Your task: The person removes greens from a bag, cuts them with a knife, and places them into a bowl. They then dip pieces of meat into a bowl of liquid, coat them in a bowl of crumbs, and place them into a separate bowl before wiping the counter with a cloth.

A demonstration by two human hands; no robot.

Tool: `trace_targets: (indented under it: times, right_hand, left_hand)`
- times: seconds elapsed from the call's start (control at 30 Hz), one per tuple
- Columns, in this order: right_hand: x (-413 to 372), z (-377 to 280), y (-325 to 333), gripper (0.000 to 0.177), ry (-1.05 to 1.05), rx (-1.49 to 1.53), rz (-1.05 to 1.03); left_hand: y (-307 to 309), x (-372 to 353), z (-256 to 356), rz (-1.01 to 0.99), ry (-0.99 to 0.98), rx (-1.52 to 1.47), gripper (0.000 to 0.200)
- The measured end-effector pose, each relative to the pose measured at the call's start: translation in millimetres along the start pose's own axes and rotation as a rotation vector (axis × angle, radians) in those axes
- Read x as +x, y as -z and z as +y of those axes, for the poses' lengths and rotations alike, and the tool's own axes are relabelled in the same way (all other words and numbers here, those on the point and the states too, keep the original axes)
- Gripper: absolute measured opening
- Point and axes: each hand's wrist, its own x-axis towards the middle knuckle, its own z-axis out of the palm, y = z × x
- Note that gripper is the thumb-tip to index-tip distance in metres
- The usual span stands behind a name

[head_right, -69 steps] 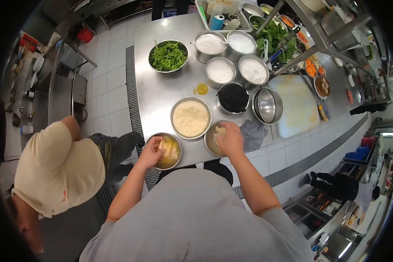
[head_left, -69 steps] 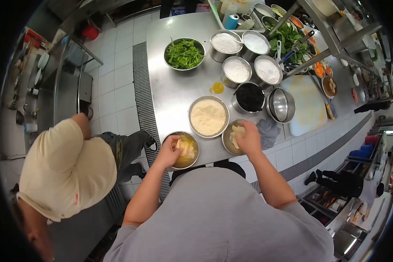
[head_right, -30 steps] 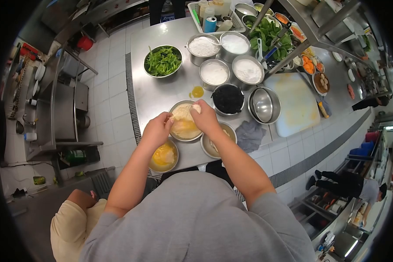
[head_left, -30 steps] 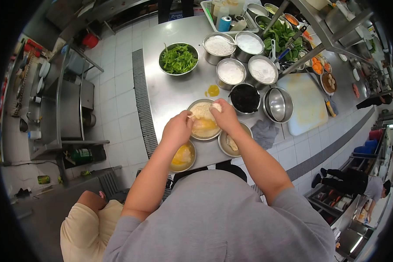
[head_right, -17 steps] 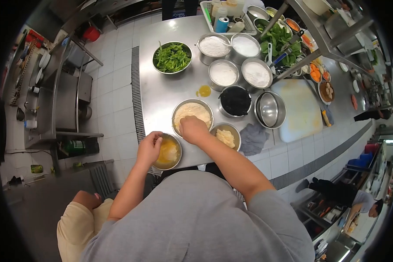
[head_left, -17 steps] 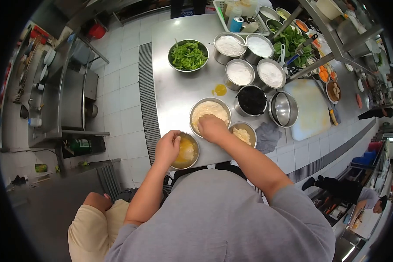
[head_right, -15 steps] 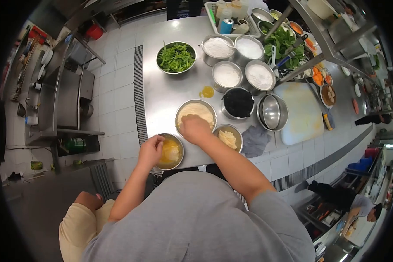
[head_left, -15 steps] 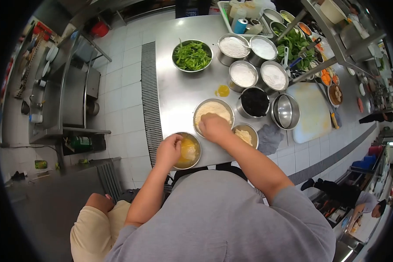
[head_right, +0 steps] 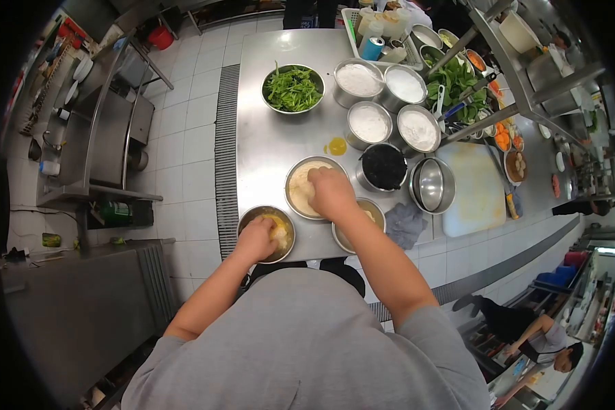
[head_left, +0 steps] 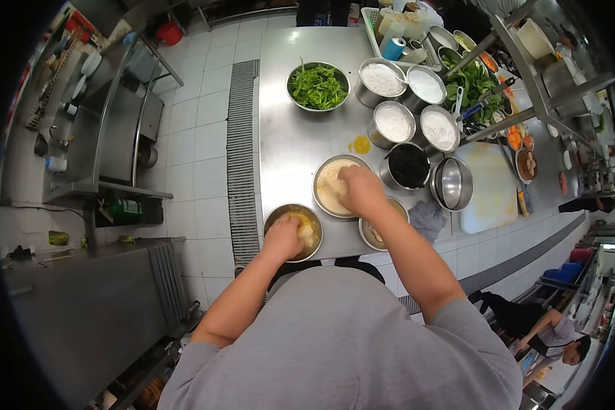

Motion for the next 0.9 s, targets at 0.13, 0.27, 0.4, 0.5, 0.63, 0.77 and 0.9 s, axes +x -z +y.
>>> trace_targets:
  times: [0.13, 0.27, 0.4, 0.5, 0.63, 0.77, 0.9]
  right_hand:
    - [-4.6, 6.2, -43.3, 0.025, 0.088, 0.025, -0.029]
    - [4.9, 5.3, -43.2, 0.025, 0.022, 0.060, -0.037]
    - [4.2, 12.9, -47.4, 0.026, 0.112, 0.030, 0.139]
    - [7.9, 20.0, -43.9, 0.028, 0.033, 0.145, 0.101]
    - [16.1, 27.7, -18.7, 0.026, -0.163, 0.471, -0.045]
    - [25.1, 24.0, 1.1, 0.023, -0.219, 0.665, -0.173]
    - [23.3, 15.9, -21.7, 0.023, -0.100, 0.242, 0.064]
  left_hand:
    - [3.7, -0.4, 7.1, 0.017, 0.050, -0.027, 0.045]
    - [0.6, 4.2, 10.1, 0.077, 0.108, -0.029, 0.046]
    - [1.2, 10.8, 14.9, -0.023, 0.168, -0.028, 0.043]
    - [1.4, 12.0, 16.4, -0.007, 0.163, -0.036, 0.036]
    - [-10.1, 11.0, 4.2, 0.245, -0.085, -0.031, 0.026]
    - [-4.1, 11.8, 6.0, 0.182, -0.076, -0.070, 0.024]
    - [12.1, 7.1, 13.6, 0.117, 0.072, -0.257, 0.024]
